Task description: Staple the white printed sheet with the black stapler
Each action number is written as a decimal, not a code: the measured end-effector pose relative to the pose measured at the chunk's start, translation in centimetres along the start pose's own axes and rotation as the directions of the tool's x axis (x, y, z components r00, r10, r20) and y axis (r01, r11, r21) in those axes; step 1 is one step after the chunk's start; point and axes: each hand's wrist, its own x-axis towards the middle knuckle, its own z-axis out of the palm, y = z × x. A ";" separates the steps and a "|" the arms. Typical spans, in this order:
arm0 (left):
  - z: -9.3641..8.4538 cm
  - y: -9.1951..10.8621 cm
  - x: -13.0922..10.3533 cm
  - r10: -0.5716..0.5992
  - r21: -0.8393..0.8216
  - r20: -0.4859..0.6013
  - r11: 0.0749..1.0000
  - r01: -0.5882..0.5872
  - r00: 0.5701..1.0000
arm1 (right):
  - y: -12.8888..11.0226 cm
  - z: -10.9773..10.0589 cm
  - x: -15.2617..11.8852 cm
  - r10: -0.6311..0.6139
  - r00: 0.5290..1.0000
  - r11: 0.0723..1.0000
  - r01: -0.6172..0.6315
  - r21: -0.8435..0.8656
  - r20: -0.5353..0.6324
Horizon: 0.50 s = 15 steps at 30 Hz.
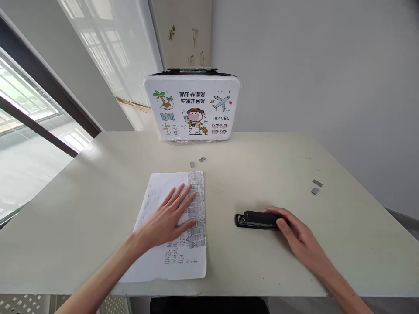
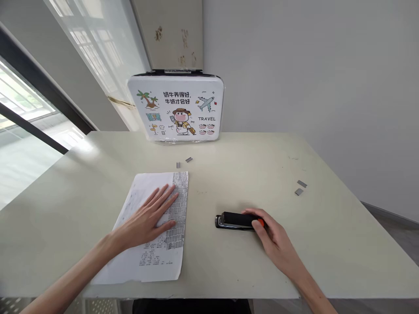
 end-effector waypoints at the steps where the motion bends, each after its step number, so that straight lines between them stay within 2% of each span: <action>1: -0.1 -0.2 0.0 0.010 -0.002 -0.001 1.000 -0.010 1.000 | 0.2 0.1 -0.1 0.020 0.999 1.000 -0.020 0.018 -0.045; 4: -0.6 0.0 0.3 0.048 -0.030 -0.045 0.998 -0.049 0.998 | 0.6 0.6 -0.3 0.084 0.983 0.995 -0.075 0.061 -0.163; 8: -0.7 2.3 2.1 0.103 -0.116 -0.120 0.986 -0.117 0.987 | 0.6 1.1 -0.5 0.085 0.979 0.992 -0.066 0.105 -0.186; 11: 0.1 4.7 4.1 0.139 -0.206 -0.155 0.964 -0.170 0.978 | 0.5 1.0 -0.4 0.089 0.978 0.991 -0.068 0.114 -0.188; 15: 1.9 7.5 6.6 0.133 -0.323 -0.168 0.929 -0.182 0.977 | 0.8 0.6 -0.2 0.087 0.974 0.990 -0.062 0.125 -0.211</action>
